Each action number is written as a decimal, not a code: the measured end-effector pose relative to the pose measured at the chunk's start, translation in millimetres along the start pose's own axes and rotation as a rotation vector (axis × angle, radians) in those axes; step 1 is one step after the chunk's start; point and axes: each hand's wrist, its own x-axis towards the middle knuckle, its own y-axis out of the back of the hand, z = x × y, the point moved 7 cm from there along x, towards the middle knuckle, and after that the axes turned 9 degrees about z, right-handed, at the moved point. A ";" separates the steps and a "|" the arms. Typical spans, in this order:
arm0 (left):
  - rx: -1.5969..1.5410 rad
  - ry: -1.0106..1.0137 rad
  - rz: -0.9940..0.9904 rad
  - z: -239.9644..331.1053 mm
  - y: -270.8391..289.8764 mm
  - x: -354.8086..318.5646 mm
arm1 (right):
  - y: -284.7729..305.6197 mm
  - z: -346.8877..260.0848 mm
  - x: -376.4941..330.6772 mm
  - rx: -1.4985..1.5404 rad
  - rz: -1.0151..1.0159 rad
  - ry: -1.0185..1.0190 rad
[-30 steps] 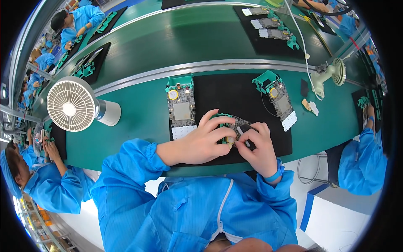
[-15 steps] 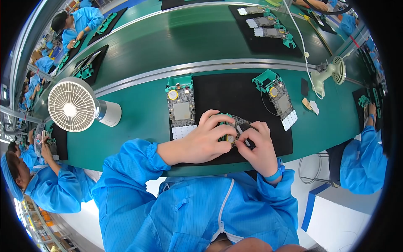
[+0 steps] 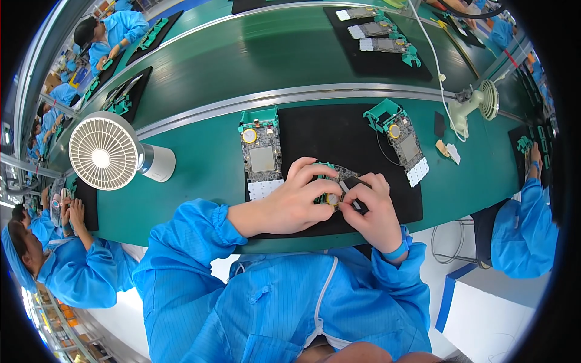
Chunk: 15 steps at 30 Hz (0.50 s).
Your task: The person assembles components and plastic housings onto printed circuit boards by hand, adding batteries and stickers to complete the units.
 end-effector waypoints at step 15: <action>0.037 -0.033 -0.005 2.3 -3.7 2.7 | 4.7 -20.6 -42.8 -0.083 0.185 0.405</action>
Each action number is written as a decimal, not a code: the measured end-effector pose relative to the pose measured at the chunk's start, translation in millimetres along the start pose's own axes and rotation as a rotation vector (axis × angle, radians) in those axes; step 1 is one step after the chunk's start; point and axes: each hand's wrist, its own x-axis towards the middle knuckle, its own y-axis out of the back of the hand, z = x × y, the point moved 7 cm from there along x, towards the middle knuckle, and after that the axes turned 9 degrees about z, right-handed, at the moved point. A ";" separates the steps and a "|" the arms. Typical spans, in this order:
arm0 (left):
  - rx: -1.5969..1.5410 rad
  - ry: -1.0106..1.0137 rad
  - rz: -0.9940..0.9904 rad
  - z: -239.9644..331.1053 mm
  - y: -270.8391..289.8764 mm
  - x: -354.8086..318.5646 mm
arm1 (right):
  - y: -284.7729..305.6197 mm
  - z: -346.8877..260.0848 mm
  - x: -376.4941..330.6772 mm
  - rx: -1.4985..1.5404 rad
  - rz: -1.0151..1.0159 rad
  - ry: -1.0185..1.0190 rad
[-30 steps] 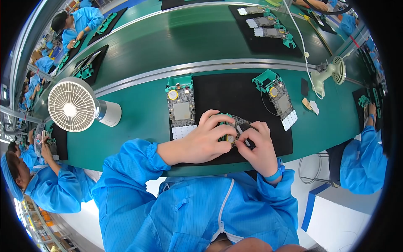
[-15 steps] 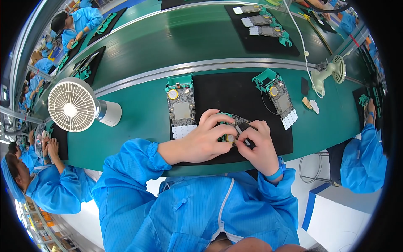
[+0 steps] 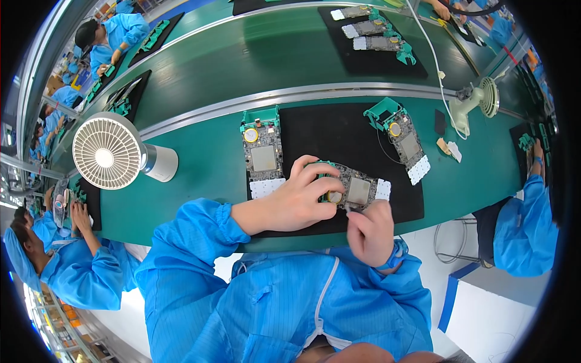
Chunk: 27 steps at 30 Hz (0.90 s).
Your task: The person assembles components and plastic housings onto printed circuit boards by hand, adding batteries and stickers to complete the units.
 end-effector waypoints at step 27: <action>-0.044 0.021 0.020 -2.9 -2.7 -3.6 | -10.4 24.4 8.6 0.222 0.041 -0.234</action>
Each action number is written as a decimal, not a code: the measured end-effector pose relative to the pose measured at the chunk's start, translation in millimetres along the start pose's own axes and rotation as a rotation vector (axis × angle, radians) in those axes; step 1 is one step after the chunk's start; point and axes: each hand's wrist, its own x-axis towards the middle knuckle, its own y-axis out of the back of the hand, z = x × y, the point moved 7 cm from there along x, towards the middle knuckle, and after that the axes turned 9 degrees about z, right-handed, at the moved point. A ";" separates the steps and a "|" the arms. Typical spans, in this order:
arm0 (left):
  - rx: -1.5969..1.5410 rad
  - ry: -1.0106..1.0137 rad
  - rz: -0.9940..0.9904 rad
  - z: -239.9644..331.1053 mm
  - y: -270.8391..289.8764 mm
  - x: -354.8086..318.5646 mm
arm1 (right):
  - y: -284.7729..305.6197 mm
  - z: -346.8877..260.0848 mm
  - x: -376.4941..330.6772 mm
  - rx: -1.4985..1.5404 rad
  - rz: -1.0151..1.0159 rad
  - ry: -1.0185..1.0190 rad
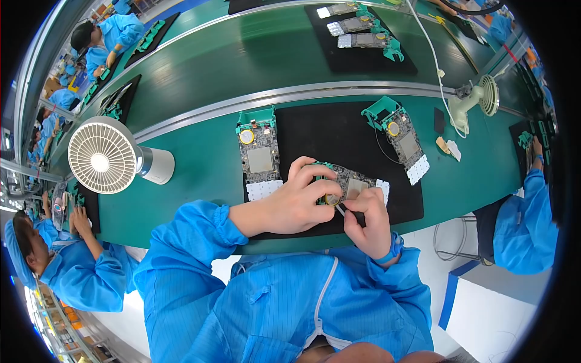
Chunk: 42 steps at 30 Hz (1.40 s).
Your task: The person assembles components and plastic housings onto printed circuit boards by hand, adding batteries and stickers to complete the units.
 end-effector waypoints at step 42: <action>-0.029 0.060 0.016 -3.3 8.6 9.2 | 17.1 7.5 -17.8 -0.093 0.098 -0.068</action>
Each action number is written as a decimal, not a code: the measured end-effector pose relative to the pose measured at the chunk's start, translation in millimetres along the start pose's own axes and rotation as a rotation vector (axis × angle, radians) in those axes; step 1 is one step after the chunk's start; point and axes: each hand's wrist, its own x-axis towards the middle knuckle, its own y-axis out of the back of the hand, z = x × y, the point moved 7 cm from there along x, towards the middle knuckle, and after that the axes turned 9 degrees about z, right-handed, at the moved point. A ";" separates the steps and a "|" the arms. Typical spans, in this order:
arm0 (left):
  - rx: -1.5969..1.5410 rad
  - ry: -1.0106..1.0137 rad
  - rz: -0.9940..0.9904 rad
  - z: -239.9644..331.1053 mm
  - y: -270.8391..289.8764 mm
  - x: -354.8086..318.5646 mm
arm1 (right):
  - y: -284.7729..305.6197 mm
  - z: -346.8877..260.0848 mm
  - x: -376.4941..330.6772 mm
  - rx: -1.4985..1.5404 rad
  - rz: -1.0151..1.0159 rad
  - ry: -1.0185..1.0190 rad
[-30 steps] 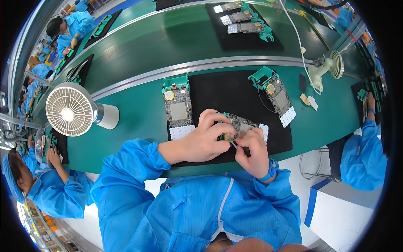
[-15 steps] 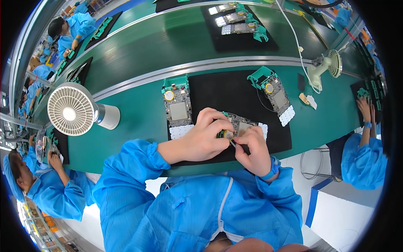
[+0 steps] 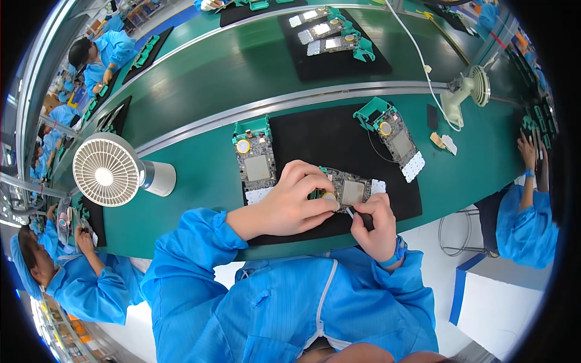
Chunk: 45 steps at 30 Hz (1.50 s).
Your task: The person assembles components and plastic housings onto printed circuit boards by hand, adding batteries and stickers to complete the units.
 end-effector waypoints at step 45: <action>-0.069 0.240 -0.049 17.2 52.3 37.2 | 35.3 42.1 1.1 -0.278 -0.240 -0.314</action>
